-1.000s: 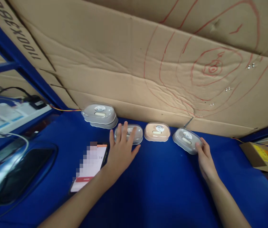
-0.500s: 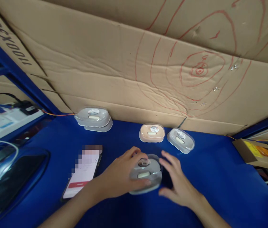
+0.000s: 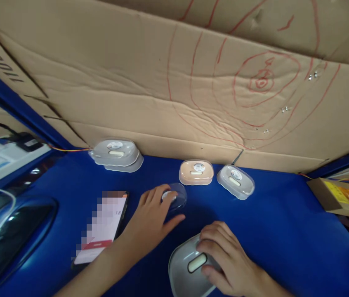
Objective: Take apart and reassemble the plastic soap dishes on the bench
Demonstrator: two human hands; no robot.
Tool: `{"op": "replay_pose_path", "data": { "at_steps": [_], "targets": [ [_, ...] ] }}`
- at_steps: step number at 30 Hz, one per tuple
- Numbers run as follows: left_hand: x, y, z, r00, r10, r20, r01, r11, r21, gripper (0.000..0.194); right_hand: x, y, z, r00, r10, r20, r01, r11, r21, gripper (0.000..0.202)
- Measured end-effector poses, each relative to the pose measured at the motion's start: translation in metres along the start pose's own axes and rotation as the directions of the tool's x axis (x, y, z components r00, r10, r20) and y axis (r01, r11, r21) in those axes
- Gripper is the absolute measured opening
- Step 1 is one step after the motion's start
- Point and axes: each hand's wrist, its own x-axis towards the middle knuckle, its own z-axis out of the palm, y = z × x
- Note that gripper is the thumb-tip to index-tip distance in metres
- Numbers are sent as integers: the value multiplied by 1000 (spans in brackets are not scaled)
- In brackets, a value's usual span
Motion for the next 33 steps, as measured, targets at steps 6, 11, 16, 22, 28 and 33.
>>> {"op": "replay_pose_path", "data": {
  "at_steps": [6, 11, 16, 22, 28, 33],
  "targets": [
    [-37, 47, 28, 893, 276, 355, -216, 956, -200, 98, 0, 9, -4, 937, 222, -269, -206, 975, 86, 17],
    [-15, 33, 14, 964, 37, 264, 110, 847, -521, 76, -4, 12, -9, 995, 18, -100, -21, 999, -28, 44],
    [10, 7, -6, 886, 43, 461, 416, 362, -834, 40, -3, 8, -3, 996, -83, 37, 91, 918, -385, 51],
    [10, 12, 5, 854, 36, 519, 501, 218, -838, 34, 1, -1, -11, 987, -106, -123, 40, 894, -446, 36],
    [8, 9, -3, 956, -42, 290, 223, 744, -630, 47, 6, 0, -16, 991, -132, 13, 128, 922, -365, 23],
    [1, 6, -1, 991, 50, 127, -30, 987, -158, 56, 1, -15, 1, 972, -167, 168, 214, 922, -323, 15]
  ]
}}
